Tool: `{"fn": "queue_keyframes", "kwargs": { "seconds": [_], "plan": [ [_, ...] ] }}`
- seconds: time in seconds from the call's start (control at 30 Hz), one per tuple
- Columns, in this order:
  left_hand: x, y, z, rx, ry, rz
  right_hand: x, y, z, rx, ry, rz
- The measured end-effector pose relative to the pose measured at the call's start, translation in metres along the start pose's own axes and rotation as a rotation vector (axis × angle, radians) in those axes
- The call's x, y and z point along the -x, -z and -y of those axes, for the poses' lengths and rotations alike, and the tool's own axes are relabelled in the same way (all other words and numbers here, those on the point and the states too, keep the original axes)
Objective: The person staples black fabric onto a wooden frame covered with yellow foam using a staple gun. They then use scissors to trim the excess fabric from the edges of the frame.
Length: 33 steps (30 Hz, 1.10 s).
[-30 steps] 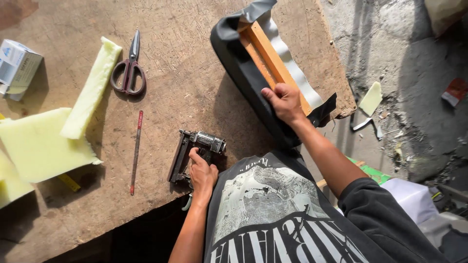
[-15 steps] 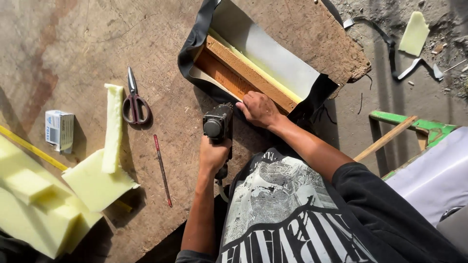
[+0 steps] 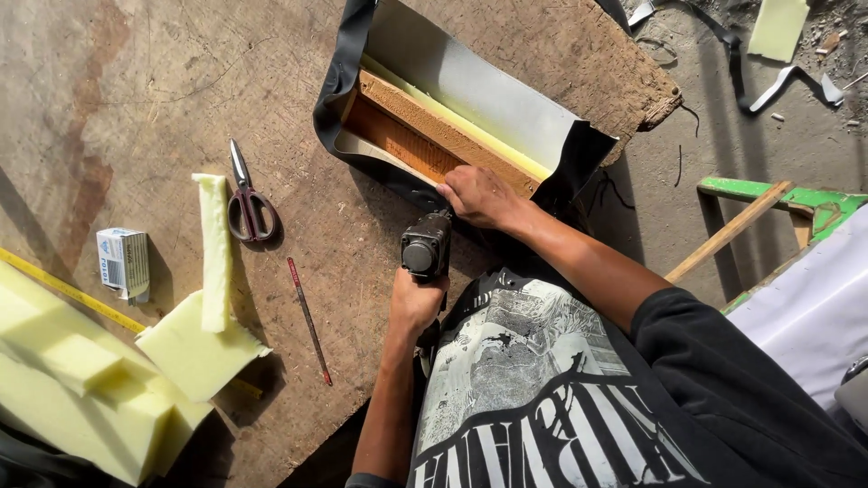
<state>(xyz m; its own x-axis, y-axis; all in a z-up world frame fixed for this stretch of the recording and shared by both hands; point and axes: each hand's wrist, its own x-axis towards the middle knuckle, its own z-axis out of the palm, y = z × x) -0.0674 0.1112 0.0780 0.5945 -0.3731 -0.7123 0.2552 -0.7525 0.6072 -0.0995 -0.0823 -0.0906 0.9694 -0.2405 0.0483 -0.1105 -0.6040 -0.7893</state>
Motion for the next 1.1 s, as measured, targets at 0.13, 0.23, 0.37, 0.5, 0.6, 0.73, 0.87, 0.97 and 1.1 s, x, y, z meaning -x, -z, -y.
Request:
{"fn": "queue_keyframes", "kwargs": {
  "seconds": [0.13,0.23,0.37,0.5,0.6,0.73,0.87,0.97,1.1],
  "plan": [
    [0.019,0.004,-0.012,0.088,-0.030,-0.030,0.051,0.035,0.031,0.116,-0.107,0.109],
    [0.029,0.006,-0.016,0.080,-0.102,-0.017,0.074,0.023,0.011,0.214,-0.101,0.188],
    [0.025,-0.008,-0.004,-0.077,0.135,0.019,0.072,0.031,-0.003,0.119,-0.048,0.171],
    [0.023,-0.022,0.004,-0.077,0.127,0.021,0.066,0.033,-0.014,0.048,-0.096,0.208],
    [0.030,-0.030,0.006,-0.103,0.159,0.085,0.055,0.031,-0.015,0.026,-0.154,0.249],
    [0.042,-0.037,-0.012,-0.170,0.161,0.090,0.049,0.033,-0.017,0.020,-0.129,0.297],
    [0.047,-0.047,-0.008,-0.224,0.198,0.149,0.051,0.026,-0.017,0.018,-0.145,0.338],
    [0.049,-0.051,-0.007,-0.233,0.172,0.160,0.042,0.037,-0.007,0.032,-0.158,0.333],
    [0.043,-0.064,0.008,-0.331,0.179,0.198,0.044,0.051,0.013,0.031,-0.188,0.353]
  ]
}}
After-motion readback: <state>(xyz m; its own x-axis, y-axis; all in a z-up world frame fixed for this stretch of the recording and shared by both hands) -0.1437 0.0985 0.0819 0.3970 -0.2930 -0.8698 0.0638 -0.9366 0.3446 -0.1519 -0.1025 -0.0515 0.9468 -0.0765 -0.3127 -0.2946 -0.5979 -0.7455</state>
